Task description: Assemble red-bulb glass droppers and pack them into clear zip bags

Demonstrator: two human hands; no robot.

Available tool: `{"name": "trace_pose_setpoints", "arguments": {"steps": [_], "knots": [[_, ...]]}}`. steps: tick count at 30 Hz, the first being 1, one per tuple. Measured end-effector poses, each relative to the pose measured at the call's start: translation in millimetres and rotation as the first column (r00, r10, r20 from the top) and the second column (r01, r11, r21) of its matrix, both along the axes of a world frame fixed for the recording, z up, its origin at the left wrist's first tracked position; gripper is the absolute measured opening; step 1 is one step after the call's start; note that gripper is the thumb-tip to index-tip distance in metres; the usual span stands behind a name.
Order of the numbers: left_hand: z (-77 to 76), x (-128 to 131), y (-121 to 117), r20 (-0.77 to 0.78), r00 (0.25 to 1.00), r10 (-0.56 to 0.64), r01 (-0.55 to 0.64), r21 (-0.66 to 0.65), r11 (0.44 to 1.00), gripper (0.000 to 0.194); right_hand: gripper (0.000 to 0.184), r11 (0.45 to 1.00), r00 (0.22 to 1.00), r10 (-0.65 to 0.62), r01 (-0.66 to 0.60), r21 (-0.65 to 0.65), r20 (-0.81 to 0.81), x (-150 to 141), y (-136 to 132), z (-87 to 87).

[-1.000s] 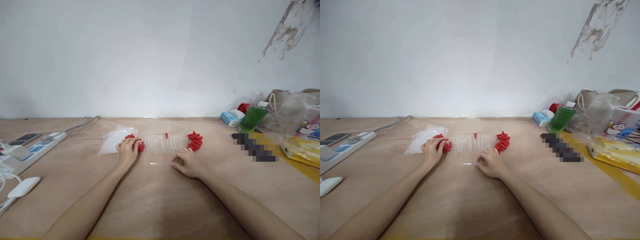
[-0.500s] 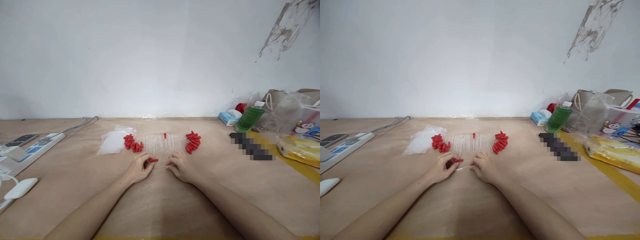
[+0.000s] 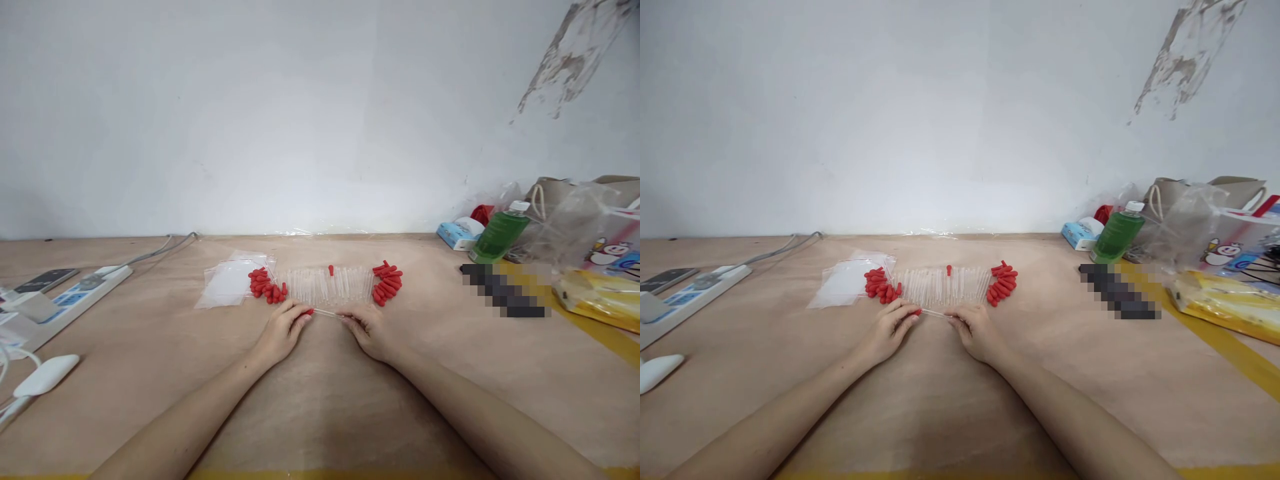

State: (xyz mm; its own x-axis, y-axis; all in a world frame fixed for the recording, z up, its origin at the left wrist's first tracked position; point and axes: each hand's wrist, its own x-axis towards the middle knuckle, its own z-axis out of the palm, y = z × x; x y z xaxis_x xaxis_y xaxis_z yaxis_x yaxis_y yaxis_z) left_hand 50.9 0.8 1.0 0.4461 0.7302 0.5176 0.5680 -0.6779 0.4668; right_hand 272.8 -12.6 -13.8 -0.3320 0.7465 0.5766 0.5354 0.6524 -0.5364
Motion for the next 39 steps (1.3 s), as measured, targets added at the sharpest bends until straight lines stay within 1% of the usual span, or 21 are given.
{"name": "trace_pose_setpoints", "arguments": {"steps": [6,10,14,19,24,28,34,36,39], "knots": [[-1.7,0.5,0.0,0.065,0.998,-0.011,0.016,-0.089,0.996,0.018,0.018,1.000,0.999,-0.010,0.011,-0.011,0.043,-0.4,-3.1,1.6],[-3.0,-0.1,-1.3,0.074,0.996,-0.046,0.055,-0.115,0.992,0.016,0.015,0.998,0.997,-0.047,0.049,-0.039,0.056,0.9,0.3,-1.3],[-1.2,1.1,-4.7,0.059,0.993,-0.098,0.103,-0.096,0.990,0.016,0.014,0.998,0.996,-0.032,0.036,-0.043,0.080,3.4,3.1,-0.7],[1.5,3.6,-8.8,-0.008,0.993,-0.121,0.120,-0.076,0.990,0.017,0.013,0.999,0.990,-0.038,0.037,0.015,0.132,3.0,-1.1,4.6],[1.7,4.2,-10.2,-0.041,0.993,-0.114,0.112,-0.060,0.992,0.018,0.019,0.994,0.983,-0.051,0.032,0.107,0.178,-0.3,-5.5,6.1],[-0.2,4.1,-10.6,-0.064,0.985,-0.159,0.156,-0.047,0.987,0.018,0.023,0.991,0.971,-0.046,0.015,0.133,0.236,-0.7,-5.6,5.6],[-1.3,3.1,-11.8,-0.111,0.976,-0.187,0.186,-0.022,0.982,0.021,0.031,0.994,0.933,-0.048,0.010,0.107,0.357,-1.6,-6.8,5.8],[-0.5,2.2,-10.3,-0.132,0.973,-0.189,0.190,-0.006,0.982,0.022,0.033,0.996,0.914,-0.051,0.018,0.086,0.402,-2.9,-7.6,8.8],[0.7,0.3,-5.3,-0.153,0.972,-0.176,0.184,0.040,0.982,0.021,0.032,0.997,0.892,-0.060,0.031,0.072,0.448,-6.1,-9.7,18.1]]}}
